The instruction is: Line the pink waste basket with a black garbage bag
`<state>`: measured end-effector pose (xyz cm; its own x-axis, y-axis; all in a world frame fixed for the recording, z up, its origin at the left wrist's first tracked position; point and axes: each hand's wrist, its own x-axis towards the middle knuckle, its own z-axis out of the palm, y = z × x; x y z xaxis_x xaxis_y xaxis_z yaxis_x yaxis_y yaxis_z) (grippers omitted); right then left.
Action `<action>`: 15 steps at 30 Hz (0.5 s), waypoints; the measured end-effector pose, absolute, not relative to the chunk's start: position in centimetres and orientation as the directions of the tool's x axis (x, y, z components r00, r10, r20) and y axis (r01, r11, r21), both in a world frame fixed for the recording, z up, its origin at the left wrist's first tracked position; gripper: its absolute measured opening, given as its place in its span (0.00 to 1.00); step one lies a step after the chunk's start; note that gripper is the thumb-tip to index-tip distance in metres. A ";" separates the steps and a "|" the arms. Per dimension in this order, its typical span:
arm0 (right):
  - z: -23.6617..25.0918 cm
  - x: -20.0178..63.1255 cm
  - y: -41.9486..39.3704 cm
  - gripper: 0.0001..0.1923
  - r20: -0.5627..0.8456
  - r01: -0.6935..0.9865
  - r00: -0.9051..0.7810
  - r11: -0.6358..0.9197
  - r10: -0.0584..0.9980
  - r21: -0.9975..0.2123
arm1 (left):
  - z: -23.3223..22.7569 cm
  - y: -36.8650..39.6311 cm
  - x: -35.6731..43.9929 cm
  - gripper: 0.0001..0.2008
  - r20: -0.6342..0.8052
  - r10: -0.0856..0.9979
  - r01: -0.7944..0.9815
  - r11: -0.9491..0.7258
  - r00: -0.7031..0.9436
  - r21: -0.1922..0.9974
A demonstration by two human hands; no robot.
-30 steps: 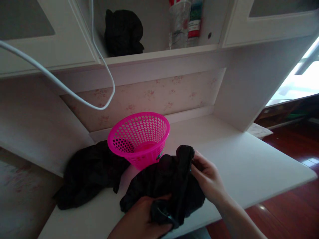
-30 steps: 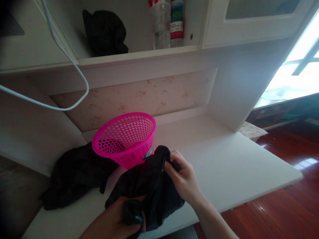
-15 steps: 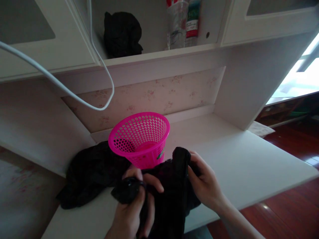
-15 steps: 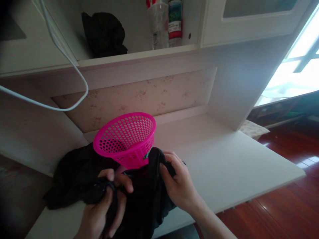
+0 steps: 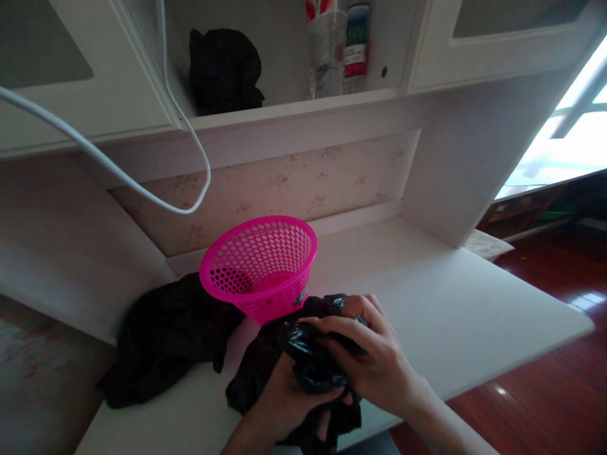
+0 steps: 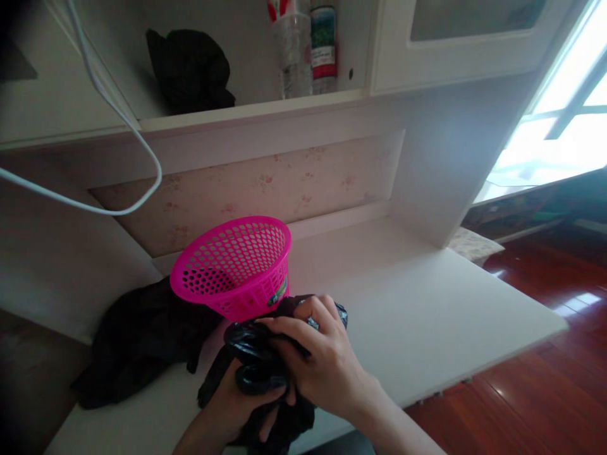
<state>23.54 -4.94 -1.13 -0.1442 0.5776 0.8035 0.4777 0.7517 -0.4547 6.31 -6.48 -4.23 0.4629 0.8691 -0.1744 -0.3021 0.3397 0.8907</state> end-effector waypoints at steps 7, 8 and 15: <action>0.8 24.5 -6.4 0.26 0.688 0.374 -0.486 0.840 0.539 -0.394 | -3.9 -6.1 6.1 0.28 -0.059 0.925 -0.367 0.207 0.376 0.907; 0.8 24.4 -6.3 0.19 0.676 0.384 -0.511 0.844 0.532 -0.374 | -4.1 -6.2 6.0 0.27 -0.043 0.918 -0.371 0.201 0.394 0.907; 0.2 24.8 -6.9 0.08 0.617 0.293 -0.263 0.671 0.741 -0.681 | -5.3 -6.8 3.8 0.29 0.032 0.643 -0.314 0.328 0.765 0.891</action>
<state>24.81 -6.88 0.17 -0.2626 0.7415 0.6175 0.2929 0.6710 -0.6812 3.80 -6.82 -5.33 0.7649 0.6433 0.0325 -0.3140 0.3285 0.8908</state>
